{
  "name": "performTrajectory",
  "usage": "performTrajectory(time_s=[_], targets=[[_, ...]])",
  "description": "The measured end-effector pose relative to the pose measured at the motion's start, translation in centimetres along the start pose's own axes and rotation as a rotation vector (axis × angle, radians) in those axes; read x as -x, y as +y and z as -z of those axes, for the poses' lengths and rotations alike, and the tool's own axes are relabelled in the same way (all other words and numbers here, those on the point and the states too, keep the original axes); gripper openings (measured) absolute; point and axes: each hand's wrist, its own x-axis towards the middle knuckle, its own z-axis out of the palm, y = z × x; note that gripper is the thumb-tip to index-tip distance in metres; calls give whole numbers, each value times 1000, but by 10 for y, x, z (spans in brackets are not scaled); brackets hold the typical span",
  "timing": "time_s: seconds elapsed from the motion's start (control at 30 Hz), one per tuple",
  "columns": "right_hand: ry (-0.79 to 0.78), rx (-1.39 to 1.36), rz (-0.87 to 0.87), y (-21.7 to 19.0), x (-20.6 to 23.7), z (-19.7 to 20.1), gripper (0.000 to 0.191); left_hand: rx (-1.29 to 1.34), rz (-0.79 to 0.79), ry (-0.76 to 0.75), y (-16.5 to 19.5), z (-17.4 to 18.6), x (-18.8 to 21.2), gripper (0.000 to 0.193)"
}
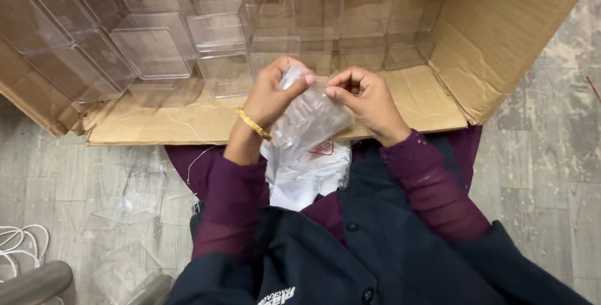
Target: The person sits on the floor and removes clear plastic boxes from plastic bags one at a time, pulling each box out of its bag and stacking the boxes inside a large cardboard box. They work through several bags, setting emptied bags aside as the stack of boxes grows.
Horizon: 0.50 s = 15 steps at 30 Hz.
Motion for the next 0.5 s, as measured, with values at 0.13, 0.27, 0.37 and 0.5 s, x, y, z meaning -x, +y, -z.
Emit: performTrajectory(time_s=[0.13, 0.27, 0.37, 0.5], targets=[[34, 61, -22, 12, -4, 2, 10, 29, 13, -42, 9, 9, 1, 23], [121, 287, -15, 7, -1, -6, 9, -141, -111, 91, 3, 2, -6, 17], [108, 345, 112, 1, 0, -10, 9, -31, -55, 122, -5, -3, -6, 25], [94, -127, 82, 1, -6, -6, 12, 157, -6, -101, -5, -3, -3, 24]])
